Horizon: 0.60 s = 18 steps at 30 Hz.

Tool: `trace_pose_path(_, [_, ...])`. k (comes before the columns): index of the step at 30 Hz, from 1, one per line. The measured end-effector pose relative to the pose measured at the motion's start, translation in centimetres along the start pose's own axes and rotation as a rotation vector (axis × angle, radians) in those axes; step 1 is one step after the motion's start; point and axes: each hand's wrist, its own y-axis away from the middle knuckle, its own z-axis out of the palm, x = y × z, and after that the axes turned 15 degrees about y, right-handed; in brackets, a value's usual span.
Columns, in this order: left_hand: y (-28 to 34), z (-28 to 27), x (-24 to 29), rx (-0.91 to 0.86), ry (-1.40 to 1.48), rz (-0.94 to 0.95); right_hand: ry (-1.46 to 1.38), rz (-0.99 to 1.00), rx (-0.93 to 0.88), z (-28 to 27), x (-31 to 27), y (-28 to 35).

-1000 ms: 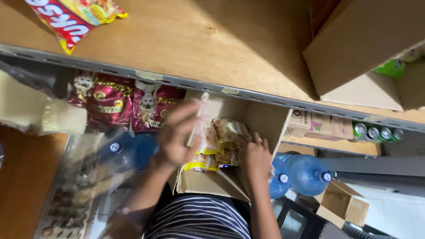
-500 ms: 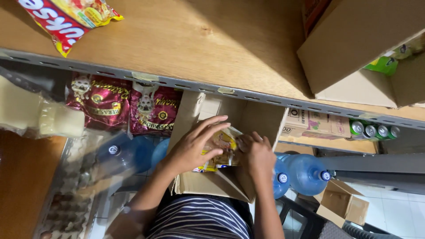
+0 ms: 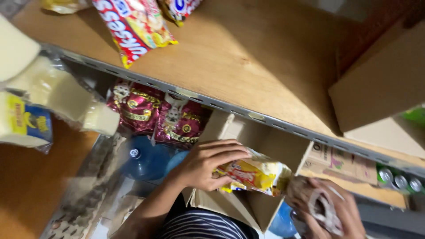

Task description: Organizing and stocking instant noodle packets into cardboard bins on a grocery store shelf and cleaning the shelf area.

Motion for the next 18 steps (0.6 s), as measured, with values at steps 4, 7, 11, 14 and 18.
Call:
trace_pose_path(4, [5.2, -3.3, -1.4, 0.363, 0.014, 0.019, -0.045, -0.018, 0.03, 1.5, 4.2, 1.1])
trace_pose_path(7, [10.9, -6.3, -4.9, 1.042, 0.176, -0.095, 0.037, -0.169, -0.02, 3.1, 5.4, 0.9])
trace_pose_path(11, [4.4, -14.7, 0.6, 1.353, -0.37, 0.161, -0.108, -0.033, -0.085, 4.3, 2.7, 0.4])
trace_pose_path(14, [3.2, -19.8, -2.3, 1.425, -0.3, 0.257, -0.139, -0.027, -0.054, 4.8, 1.3, -0.3])
trace_pose_path(18, [1.8, -23.7, -7.5, 1.295, -0.639, 0.261, -0.18, -0.054, -0.04, 5.6, 1.1, -0.8])
